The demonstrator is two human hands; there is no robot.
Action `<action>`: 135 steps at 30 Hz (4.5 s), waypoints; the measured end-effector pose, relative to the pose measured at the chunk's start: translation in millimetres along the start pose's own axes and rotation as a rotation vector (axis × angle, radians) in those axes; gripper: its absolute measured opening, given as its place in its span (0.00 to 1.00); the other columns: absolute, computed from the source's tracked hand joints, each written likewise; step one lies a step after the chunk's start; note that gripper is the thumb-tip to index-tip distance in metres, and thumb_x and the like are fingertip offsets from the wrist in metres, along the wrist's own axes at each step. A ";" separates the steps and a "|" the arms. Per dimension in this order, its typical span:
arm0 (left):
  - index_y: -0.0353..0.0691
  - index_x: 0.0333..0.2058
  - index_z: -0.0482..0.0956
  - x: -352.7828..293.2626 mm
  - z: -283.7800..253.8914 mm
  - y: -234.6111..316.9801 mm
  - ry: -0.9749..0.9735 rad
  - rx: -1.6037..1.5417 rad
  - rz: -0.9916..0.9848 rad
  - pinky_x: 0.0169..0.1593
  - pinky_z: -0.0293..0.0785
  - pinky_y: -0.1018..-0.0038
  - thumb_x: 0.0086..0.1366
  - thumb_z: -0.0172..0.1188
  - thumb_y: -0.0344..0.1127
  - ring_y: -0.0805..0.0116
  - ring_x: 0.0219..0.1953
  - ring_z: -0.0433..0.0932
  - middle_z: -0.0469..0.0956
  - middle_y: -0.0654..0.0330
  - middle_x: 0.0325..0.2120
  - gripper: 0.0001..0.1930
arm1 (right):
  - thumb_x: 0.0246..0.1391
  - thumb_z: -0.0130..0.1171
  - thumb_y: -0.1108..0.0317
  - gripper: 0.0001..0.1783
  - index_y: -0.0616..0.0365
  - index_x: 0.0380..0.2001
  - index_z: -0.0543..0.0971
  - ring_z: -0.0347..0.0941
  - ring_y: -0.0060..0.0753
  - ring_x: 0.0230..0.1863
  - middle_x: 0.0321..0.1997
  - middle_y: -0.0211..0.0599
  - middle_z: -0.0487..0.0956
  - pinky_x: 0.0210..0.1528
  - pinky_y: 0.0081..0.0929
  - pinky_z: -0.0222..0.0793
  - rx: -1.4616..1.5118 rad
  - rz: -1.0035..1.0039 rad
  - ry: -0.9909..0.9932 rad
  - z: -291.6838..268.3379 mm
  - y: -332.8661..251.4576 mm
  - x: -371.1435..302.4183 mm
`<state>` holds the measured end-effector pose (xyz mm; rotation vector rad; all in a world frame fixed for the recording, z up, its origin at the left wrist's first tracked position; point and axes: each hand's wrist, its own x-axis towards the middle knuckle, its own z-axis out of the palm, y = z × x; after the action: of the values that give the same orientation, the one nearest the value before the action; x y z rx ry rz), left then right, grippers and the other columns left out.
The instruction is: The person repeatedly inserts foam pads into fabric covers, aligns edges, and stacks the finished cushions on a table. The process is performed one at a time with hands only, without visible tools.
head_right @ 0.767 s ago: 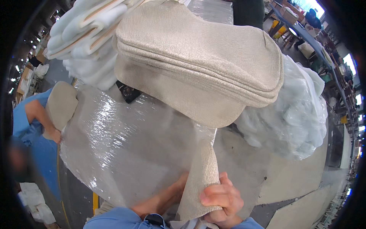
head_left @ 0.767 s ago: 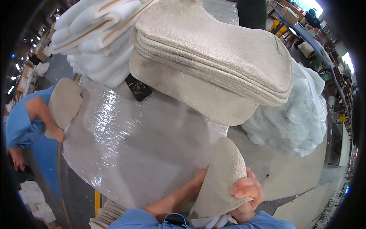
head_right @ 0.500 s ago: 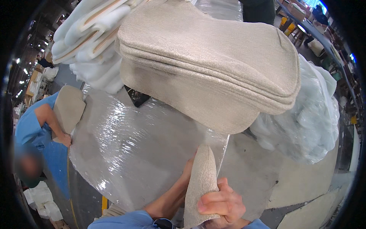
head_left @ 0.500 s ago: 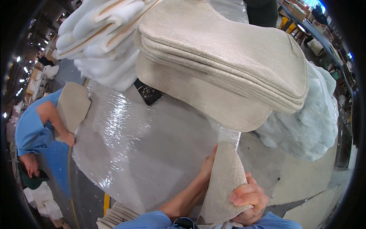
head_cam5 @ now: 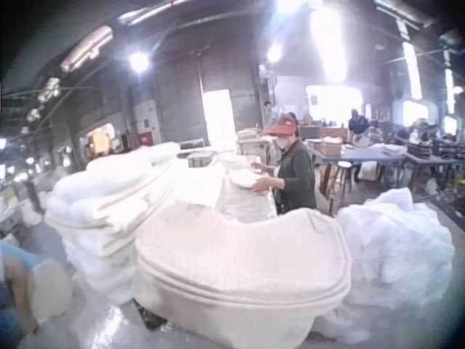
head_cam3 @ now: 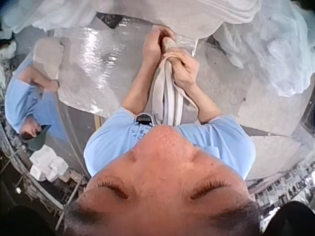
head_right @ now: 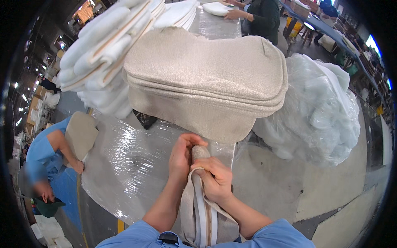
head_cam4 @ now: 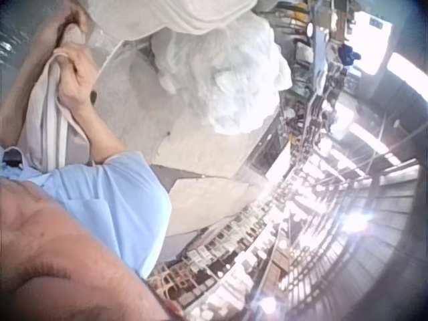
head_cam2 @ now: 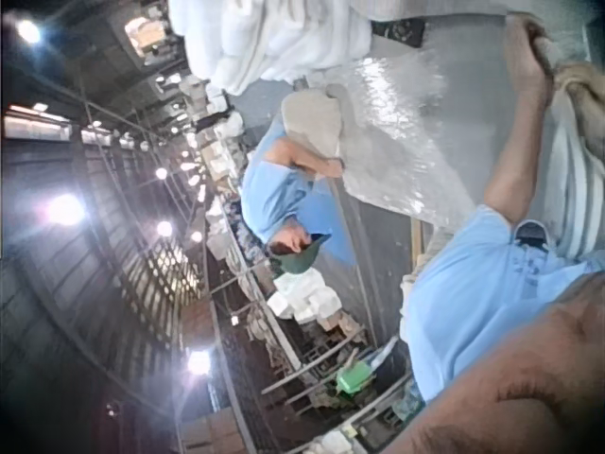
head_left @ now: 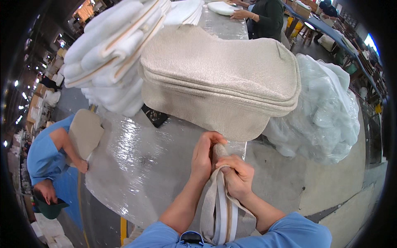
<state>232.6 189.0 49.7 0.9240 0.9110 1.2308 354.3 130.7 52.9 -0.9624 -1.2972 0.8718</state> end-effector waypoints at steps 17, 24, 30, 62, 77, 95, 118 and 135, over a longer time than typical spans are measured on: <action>0.29 0.69 0.64 -75.2 -9.8 20.3 0.064 0.239 0.033 0.67 0.66 0.70 0.71 0.57 0.23 0.67 0.64 0.72 0.73 0.51 0.63 0.28 | 0.50 0.66 0.78 0.31 0.57 0.61 0.77 0.64 0.18 0.27 0.56 0.38 0.79 0.31 0.19 0.64 -0.131 0.131 -0.121 -5.1 -2.9 13.5; 0.30 0.57 0.80 -66.8 -0.4 26.0 0.178 0.424 0.165 0.59 0.74 0.72 0.74 0.57 0.29 0.65 0.56 0.81 0.83 0.47 0.54 0.16 | 0.56 0.65 0.78 0.13 0.60 0.45 0.85 0.76 0.21 0.34 0.54 0.38 0.79 0.35 0.21 0.72 -0.114 0.171 -0.273 -16.6 -13.1 40.4; 0.30 0.46 0.83 -69.9 1.1 34.6 0.201 0.565 0.231 0.46 0.78 0.70 0.74 0.57 0.31 0.65 0.43 0.84 0.85 0.50 0.44 0.11 | 0.57 0.65 0.82 0.11 0.61 0.42 0.86 0.78 0.27 0.47 0.53 0.37 0.79 0.46 0.23 0.74 0.001 0.014 -0.061 -5.9 9.2 14.2; 0.37 0.40 0.85 -71.5 9.4 59.6 0.107 0.932 0.547 0.29 0.69 0.74 0.62 0.70 0.22 0.70 0.27 0.76 0.76 0.58 0.27 0.09 | 0.58 0.64 0.78 0.17 0.59 0.50 0.86 0.80 0.34 0.53 0.56 0.41 0.83 0.53 0.30 0.75 0.092 0.128 -0.684 -32.1 -3.8 69.6; 0.31 0.37 0.84 32.0 -11.7 24.0 -0.377 0.229 -0.225 0.48 0.73 0.75 0.76 0.54 0.42 0.74 0.40 0.78 0.84 0.61 0.33 0.18 | 0.60 0.63 0.77 0.03 0.64 0.35 0.84 0.81 0.34 0.45 0.43 0.37 0.85 0.50 0.30 0.77 0.011 0.023 -0.210 -8.1 -5.9 10.9; 0.43 0.31 0.78 -35.9 -27.0 11.9 -0.146 0.000 -0.087 0.33 0.67 0.80 0.76 0.59 0.46 0.82 0.28 0.70 0.74 0.70 0.25 0.15 | 0.64 0.61 0.74 0.06 0.64 0.37 0.86 0.79 0.29 0.47 0.43 0.37 0.85 0.55 0.28 0.73 0.233 0.094 -0.091 18.8 -21.9 -31.2; 0.38 0.53 0.79 -26.0 -103.7 -76.8 -0.115 -0.374 -0.444 0.50 0.80 0.65 0.74 0.47 0.69 0.62 0.46 0.82 0.82 0.57 0.45 0.36 | 0.64 0.63 0.64 0.10 0.61 0.36 0.82 0.81 0.42 0.41 0.39 0.41 0.84 0.47 0.35 0.75 -0.253 0.081 -0.057 53.5 -38.6 -24.9; 0.39 0.47 0.79 -62.2 -58.6 -92.4 -0.280 -0.523 -0.669 0.43 0.80 0.67 0.76 0.48 0.60 0.66 0.40 0.81 0.81 0.58 0.39 0.27 | 0.61 0.62 0.73 0.03 0.60 0.32 0.81 0.78 0.36 0.37 0.39 0.38 0.84 0.44 0.31 0.74 -0.168 -0.027 0.004 12.2 -58.2 -30.4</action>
<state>203.8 122.7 -53.3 0.3093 0.5555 0.6791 339.1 82.1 96.1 -1.0750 -1.3936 0.7486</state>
